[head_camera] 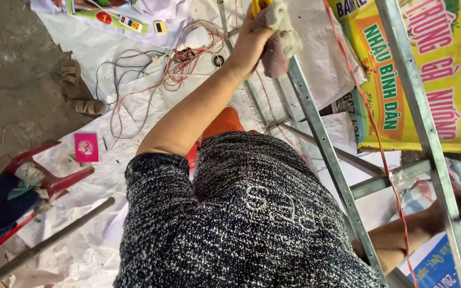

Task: Assembling a metal frame display by cutting strings and positioning components

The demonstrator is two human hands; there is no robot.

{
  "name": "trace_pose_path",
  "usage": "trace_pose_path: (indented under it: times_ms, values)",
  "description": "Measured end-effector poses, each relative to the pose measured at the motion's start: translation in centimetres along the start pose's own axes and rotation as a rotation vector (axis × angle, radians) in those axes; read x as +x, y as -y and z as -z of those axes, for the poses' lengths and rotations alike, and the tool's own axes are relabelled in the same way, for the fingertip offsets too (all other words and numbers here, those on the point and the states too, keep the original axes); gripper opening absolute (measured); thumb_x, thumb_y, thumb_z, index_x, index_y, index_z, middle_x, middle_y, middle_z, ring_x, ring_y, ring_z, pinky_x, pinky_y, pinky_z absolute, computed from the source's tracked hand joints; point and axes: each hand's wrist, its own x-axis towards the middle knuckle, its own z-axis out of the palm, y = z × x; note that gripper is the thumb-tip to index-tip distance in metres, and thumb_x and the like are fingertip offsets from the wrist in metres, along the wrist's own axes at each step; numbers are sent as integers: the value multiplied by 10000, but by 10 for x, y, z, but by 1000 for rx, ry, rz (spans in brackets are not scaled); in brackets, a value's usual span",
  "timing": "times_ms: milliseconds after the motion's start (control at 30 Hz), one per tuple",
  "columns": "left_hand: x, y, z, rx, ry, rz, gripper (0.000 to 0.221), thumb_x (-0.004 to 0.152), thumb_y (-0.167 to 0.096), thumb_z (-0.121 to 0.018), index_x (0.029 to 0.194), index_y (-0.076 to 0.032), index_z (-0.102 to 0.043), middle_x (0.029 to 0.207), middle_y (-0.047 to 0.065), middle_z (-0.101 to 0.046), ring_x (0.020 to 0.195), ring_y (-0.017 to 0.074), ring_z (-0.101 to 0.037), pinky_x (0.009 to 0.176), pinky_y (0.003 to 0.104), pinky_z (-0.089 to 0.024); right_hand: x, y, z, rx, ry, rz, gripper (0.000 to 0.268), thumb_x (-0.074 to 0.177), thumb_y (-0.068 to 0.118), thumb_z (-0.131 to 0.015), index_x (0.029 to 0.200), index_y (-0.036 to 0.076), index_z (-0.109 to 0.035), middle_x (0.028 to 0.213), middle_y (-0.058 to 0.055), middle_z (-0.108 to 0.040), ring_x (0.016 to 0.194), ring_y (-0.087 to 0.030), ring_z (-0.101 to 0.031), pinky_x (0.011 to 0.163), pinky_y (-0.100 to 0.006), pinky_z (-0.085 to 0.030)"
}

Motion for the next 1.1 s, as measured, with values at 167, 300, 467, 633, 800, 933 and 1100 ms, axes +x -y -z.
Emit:
trace_pose_path:
  times_ms: [167, 300, 467, 633, 800, 933, 1100]
  values:
    - [6, 14, -16, 164, -64, -131, 302, 942, -60, -692, 1212, -137, -581, 1075, 113, -662, 976, 251, -636, 852, 414, -551, -5, 38, 65, -330, -36, 52, 53, 1030, 243, -604, 1059, 222, -643, 979, 143, -582, 968, 66, -602, 1066, -110, -543]
    - [10, 8, -26, 241, -191, -36, 292, 855, -74, -652, 1136, -109, -583, 1020, 146, -645, 936, 279, -643, 812, 431, -558, -18, 12, 81, -405, -325, 14, 53, 1092, 141, -604, 1135, 156, -631, 901, 91, -584, 841, -63, -635, 986, -179, -554]
    - [11, 5, -29, 331, -222, -24, 165, 826, -145, -672, 983, -110, -635, 957, 124, -568, 871, 261, -601, 761, 406, -527, -112, -84, 45, -501, -576, -43, 94, 970, 170, -679, 1041, 112, -700, 861, 1, -711, 795, -138, -681, 821, -232, -580]
    - [4, -13, 0, 263, -168, 34, 366, 785, -41, -749, 1121, -98, -614, 1085, 125, -566, 966, 245, -611, 843, 388, -560, -89, -126, 41, -897, -919, -209, 308, 886, 495, -680, 1069, 284, -808, 878, 41, -765, 678, -277, -681, 597, -416, -557]
    - [-41, -120, 31, -173, 121, 103, 303, 1064, 3, -594, 1361, -46, -559, 1163, 174, -627, 924, 241, -607, 747, 418, -561, -121, -232, -88, -1788, -496, 65, 97, 1079, 77, -544, 1122, 5, -593, 981, -153, -636, 844, -263, -650, 739, -356, -619]
    - [-78, -200, 60, -54, 2, 80, 333, 989, -289, -701, 1147, -8, -620, 1115, 195, -628, 615, 114, -466, 574, 301, -400, -173, -269, -118, -2166, -378, -183, 228, 1131, 63, -503, 1312, -39, -596, 1160, -224, -620, 973, -290, -599, 790, -381, -552]
    - [-153, -197, 211, 108, -364, -111, 439, 983, -147, -712, 1346, -75, -477, 1126, 165, -640, 1033, 339, -681, 946, 501, -599, -190, -309, -52, -2155, -797, -746, 427, 1045, 481, -480, 1281, 215, -716, 1085, -150, -678, 830, -279, -625, 632, -444, -511]
